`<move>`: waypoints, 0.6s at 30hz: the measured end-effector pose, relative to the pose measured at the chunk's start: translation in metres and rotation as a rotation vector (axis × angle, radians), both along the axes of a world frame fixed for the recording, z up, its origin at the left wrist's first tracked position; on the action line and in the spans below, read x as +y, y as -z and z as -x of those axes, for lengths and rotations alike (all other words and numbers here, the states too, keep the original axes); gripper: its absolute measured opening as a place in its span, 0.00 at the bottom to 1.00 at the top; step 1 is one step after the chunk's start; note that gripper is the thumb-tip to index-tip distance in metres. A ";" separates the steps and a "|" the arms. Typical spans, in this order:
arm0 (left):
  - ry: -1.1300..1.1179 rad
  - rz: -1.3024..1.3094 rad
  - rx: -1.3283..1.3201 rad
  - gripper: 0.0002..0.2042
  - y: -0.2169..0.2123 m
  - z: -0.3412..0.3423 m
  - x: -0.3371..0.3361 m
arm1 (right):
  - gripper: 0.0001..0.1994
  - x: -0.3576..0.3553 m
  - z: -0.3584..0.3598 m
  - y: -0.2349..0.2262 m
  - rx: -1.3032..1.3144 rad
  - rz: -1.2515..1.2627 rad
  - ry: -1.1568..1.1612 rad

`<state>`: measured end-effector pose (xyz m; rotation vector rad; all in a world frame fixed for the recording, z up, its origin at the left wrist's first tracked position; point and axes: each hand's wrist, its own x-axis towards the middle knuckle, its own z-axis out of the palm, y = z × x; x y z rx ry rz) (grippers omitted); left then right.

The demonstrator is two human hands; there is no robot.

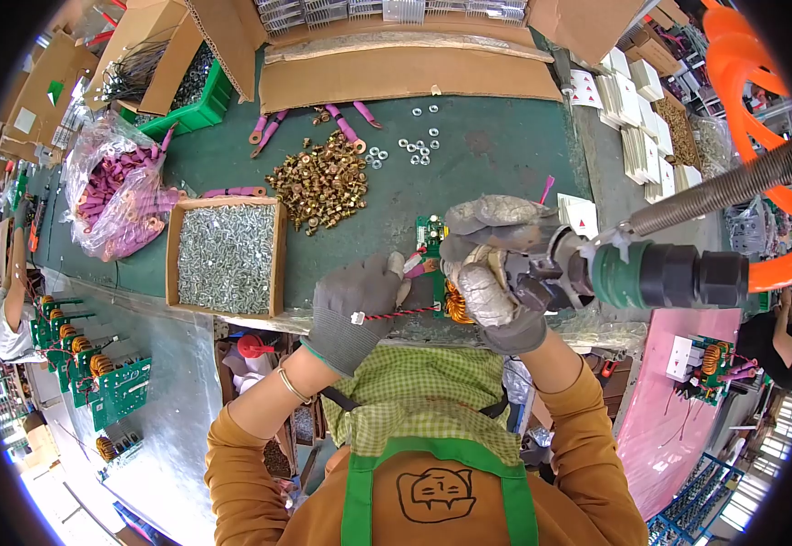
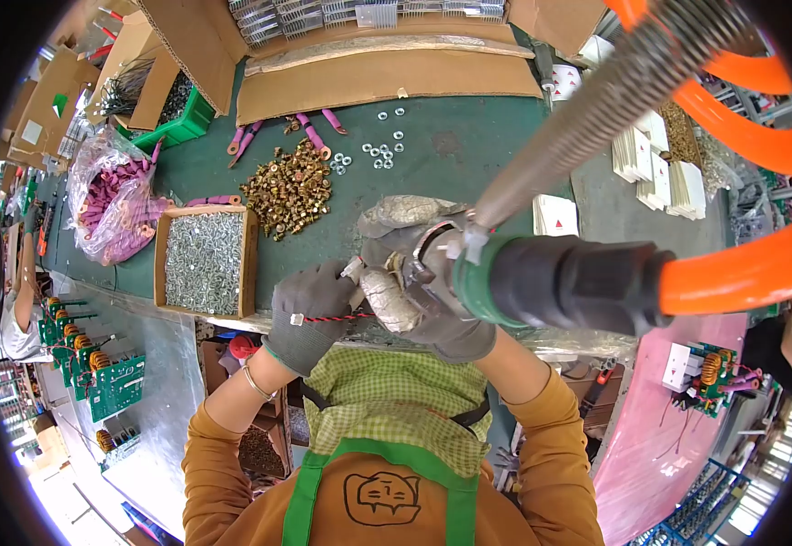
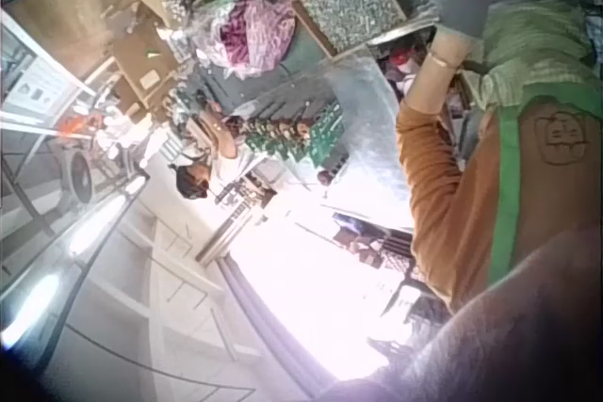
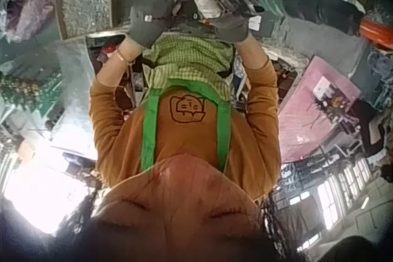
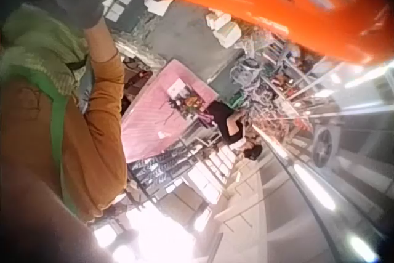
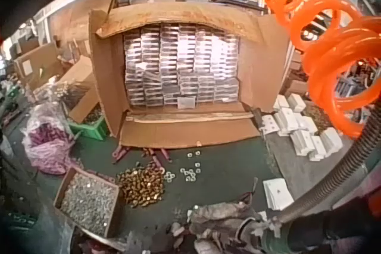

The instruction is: The person assembles circuit boards by attaching wires and covers, driving screws into the boards using a pneumatic screwdriver, and setting the completed boards onto the table.

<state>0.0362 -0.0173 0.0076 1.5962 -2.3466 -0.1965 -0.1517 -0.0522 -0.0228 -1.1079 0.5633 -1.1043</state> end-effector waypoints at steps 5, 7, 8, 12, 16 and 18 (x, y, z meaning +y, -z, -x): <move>0.016 0.025 -0.018 0.10 0.000 -0.002 0.000 | 0.18 0.002 -0.015 -0.015 -0.061 -0.228 -0.298; 0.013 0.028 -0.012 0.11 0.002 -0.002 0.001 | 0.17 0.005 -0.012 -0.028 -0.558 -0.147 -0.218; 0.028 0.035 -0.003 0.11 0.002 0.001 -0.002 | 0.16 0.009 -0.004 0.001 -0.294 -0.130 -0.184; -0.059 0.017 -0.050 0.11 0.000 -0.001 0.000 | 0.13 -0.001 0.017 -0.022 0.651 0.292 -0.237; 0.010 0.057 -0.033 0.11 0.005 -0.002 0.001 | 0.17 0.002 0.000 -0.028 0.304 0.207 -0.089; 0.013 0.051 -0.033 0.11 0.003 -0.001 0.001 | 0.20 0.003 -0.010 -0.031 0.065 0.156 0.012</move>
